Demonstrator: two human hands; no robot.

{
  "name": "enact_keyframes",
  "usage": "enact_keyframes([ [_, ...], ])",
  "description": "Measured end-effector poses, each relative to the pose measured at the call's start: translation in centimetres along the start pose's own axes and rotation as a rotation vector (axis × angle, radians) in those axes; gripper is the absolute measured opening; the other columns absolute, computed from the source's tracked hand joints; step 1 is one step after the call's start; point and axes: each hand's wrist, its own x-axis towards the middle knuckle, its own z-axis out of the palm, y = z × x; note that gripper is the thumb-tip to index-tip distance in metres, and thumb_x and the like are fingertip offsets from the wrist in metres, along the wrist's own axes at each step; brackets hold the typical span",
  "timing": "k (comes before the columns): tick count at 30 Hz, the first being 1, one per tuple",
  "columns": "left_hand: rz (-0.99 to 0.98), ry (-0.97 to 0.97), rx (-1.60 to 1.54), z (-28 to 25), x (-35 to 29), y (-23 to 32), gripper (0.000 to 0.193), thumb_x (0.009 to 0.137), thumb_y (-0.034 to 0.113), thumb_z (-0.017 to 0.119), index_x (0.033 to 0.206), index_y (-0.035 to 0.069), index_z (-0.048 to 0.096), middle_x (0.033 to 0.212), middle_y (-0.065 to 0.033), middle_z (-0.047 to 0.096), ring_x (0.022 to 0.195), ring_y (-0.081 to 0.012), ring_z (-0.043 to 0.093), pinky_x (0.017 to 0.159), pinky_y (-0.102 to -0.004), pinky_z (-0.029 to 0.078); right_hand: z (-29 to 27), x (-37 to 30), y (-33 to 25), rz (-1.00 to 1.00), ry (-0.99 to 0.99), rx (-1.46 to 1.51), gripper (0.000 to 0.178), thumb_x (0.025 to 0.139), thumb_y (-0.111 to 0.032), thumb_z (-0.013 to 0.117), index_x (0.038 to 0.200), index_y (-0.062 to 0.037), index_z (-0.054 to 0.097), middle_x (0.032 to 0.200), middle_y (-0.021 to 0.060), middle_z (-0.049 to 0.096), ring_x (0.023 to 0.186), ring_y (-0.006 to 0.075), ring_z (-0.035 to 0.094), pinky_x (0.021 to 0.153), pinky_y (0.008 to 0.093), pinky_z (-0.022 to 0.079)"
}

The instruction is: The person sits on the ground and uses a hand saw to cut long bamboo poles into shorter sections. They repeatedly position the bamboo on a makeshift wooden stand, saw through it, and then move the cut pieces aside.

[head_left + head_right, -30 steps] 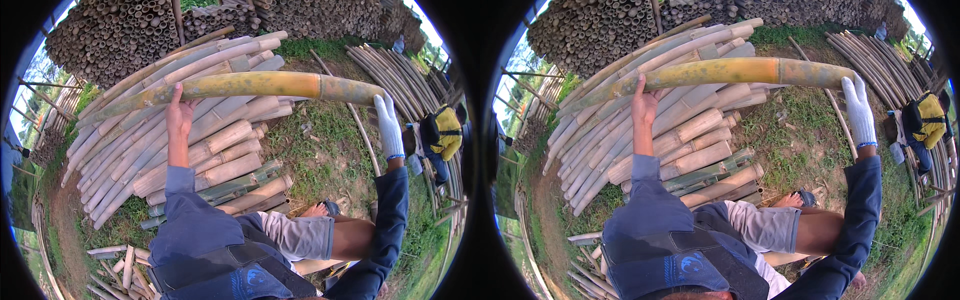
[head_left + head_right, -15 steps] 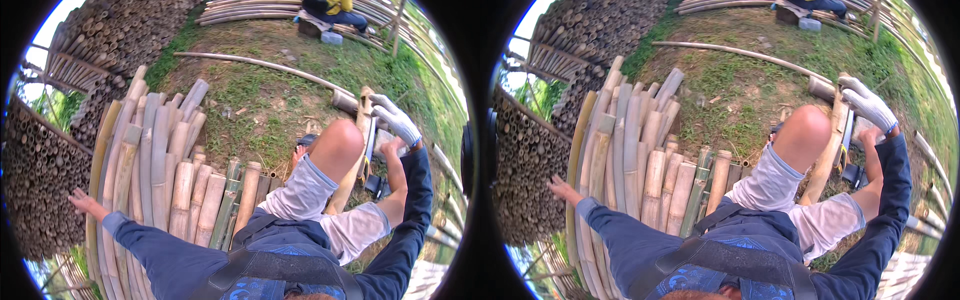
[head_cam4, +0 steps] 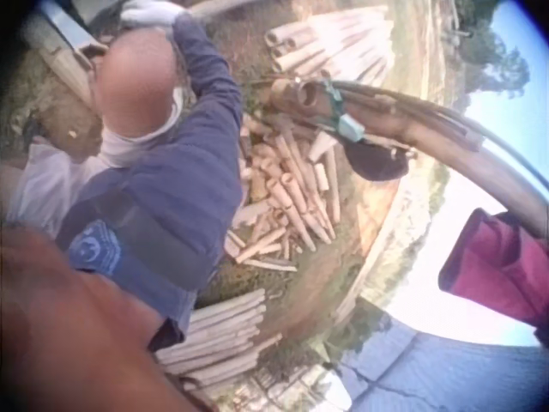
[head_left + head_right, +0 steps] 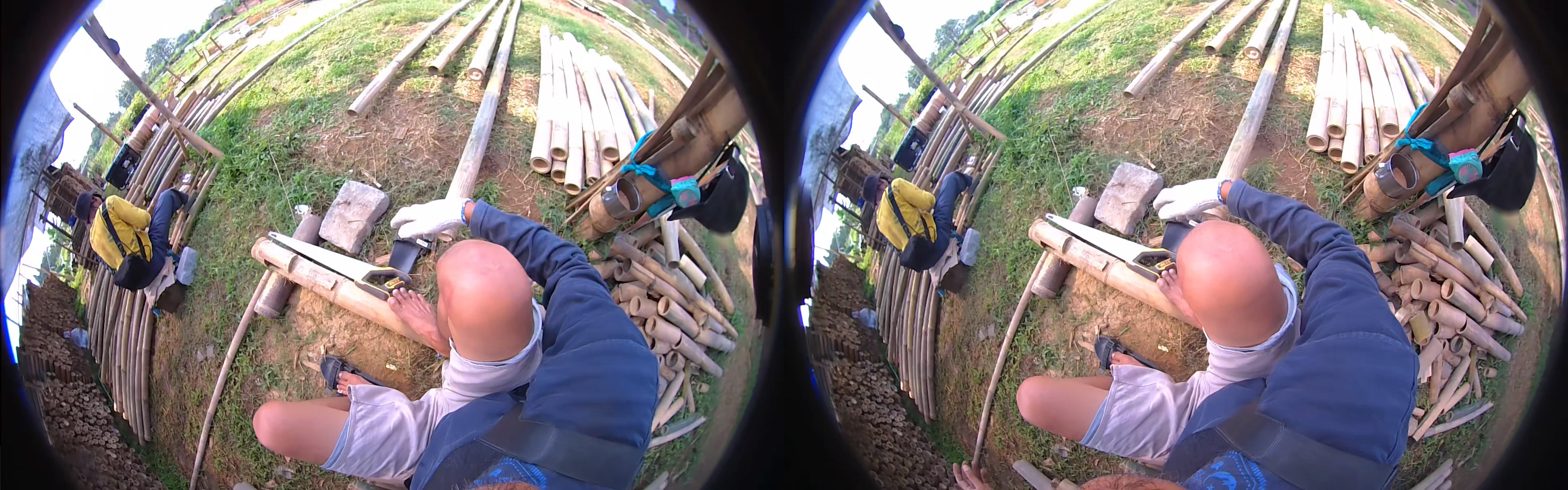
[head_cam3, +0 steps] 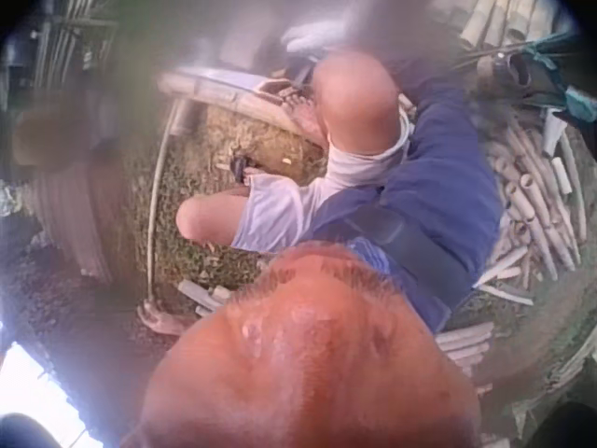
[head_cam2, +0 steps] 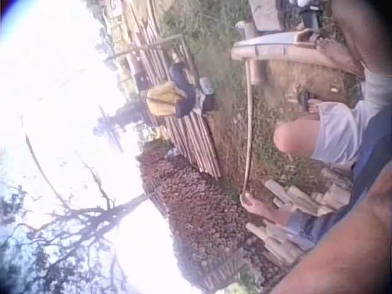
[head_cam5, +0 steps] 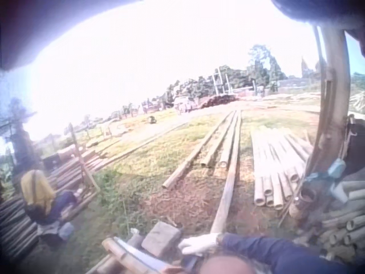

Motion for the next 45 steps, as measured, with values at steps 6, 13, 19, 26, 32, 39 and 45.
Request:
enact_keyframes([
  [6, 0.202, -0.537, 0.024, 15.8, 5.9, 6.0, 0.045, 0.113, 0.019, 0.067, 0.153, 0.005, 0.055, 0.12, -0.0051, 0.067, 0.103, -0.0123, 0.066, 0.091, -0.0323, 0.054, 15.7, -9.5, 12.3, 0.324, 0.656, 0.326, 0.063, 0.112, -0.044, 0.061, 0.162, -0.0069, 0.049, 0.156, 0.0278, 0.054, 0.146, 0.0436, 0.053, 0.123, 0.0489, 0.043],
  [13, 0.403, -1.106, 0.164, 34.0, 5.2, 18.3, 0.051, 0.101, 0.01, 0.077, 0.147, 0.0, 0.059, 0.117, -0.0135, 0.075, 0.105, -0.0231, 0.076, 0.093, -0.0362, 0.06, 17.2, -12.8, 23.3, 0.663, 0.88, 0.362, 0.066, 0.106, -0.047, 0.068, 0.157, -0.0074, 0.052, 0.149, 0.0308, 0.057, 0.137, 0.0446, 0.061, 0.117, 0.05, 0.05],
  [19, 0.942, -1.477, 0.394, 47.2, 3.7, 21.6, 0.053, 0.097, 0.016, 0.08, 0.145, 0.004, 0.062, 0.116, -0.0181, 0.077, 0.104, -0.0307, 0.078, 0.096, -0.0429, 0.061, 1.7, -8.3, 26.3, 0.817, 0.617, 0.033, 0.069, 0.104, -0.052, 0.065, 0.154, -0.0038, 0.056, 0.147, 0.0335, 0.061, 0.138, 0.0493, 0.06, 0.119, 0.0526, 0.049],
  [26, 1.163, -1.743, 0.472, 65.7, 3.2, 20.5, 0.053, 0.099, 0.033, 0.078, 0.144, 0.01, 0.062, 0.117, -0.0187, 0.078, 0.11, -0.0381, 0.076, 0.096, -0.0497, 0.06, -17.0, 2.2, 29.5, 0.839, 0.868, -0.451, 0.065, 0.097, -0.046, 0.073, 0.148, -0.0081, 0.062, 0.141, 0.0237, 0.064, 0.128, 0.046, 0.063, 0.109, 0.0542, 0.053],
  [32, 1.38, -1.488, 0.366, 91.0, 2.8, 23.2, 0.058, 0.095, 0.031, 0.078, 0.146, 0.01, 0.062, 0.136, -0.0205, 0.068, 0.126, -0.0403, 0.068, 0.106, -0.0507, 0.057, -16.5, 6.3, 36.4, 1.174, 1.037, -0.328, 0.088, 0.089, -0.043, 0.082, 0.166, -0.0177, 0.046, 0.173, 0.0291, 0.029, 0.136, 0.0529, 0.057, 0.114, 0.0563, 0.051],
  [39, 1.125, -0.719, 0.177, 118.7, 2.4, 32.6, 0.09, 0.09, 0.035, 0.086, 0.16, -0.003, 0.044, 0.156, -0.0269, 0.053, 0.143, -0.0423, 0.055, 0.115, -0.0534, 0.052, -16.0, 8.7, 38.4, 1.058, 1.178, -0.261, 0.08, 0.089, -0.032, 0.081, 0.162, -0.0194, 0.051, 0.171, 0.0345, 0.032, 0.141, 0.0562, 0.053, 0.12, 0.0579, 0.047],
  [45, 0.964, -0.883, 0.453, 125.3, -0.7, 35.8, 0.107, 0.085, 0.051, 0.09, 0.161, -0.004, 0.04, 0.153, -0.0283, 0.054, 0.141, -0.043, 0.055, 0.114, -0.0549, 0.052, -15.8, 8.3, 38.7, 1.047, 1.215, -0.198, 0.076, 0.09, -0.024, 0.08, 0.161, -0.0175, 0.052, 0.17, 0.0358, 0.032, 0.149, 0.0565, 0.047, 0.124, 0.0568, 0.043],
])
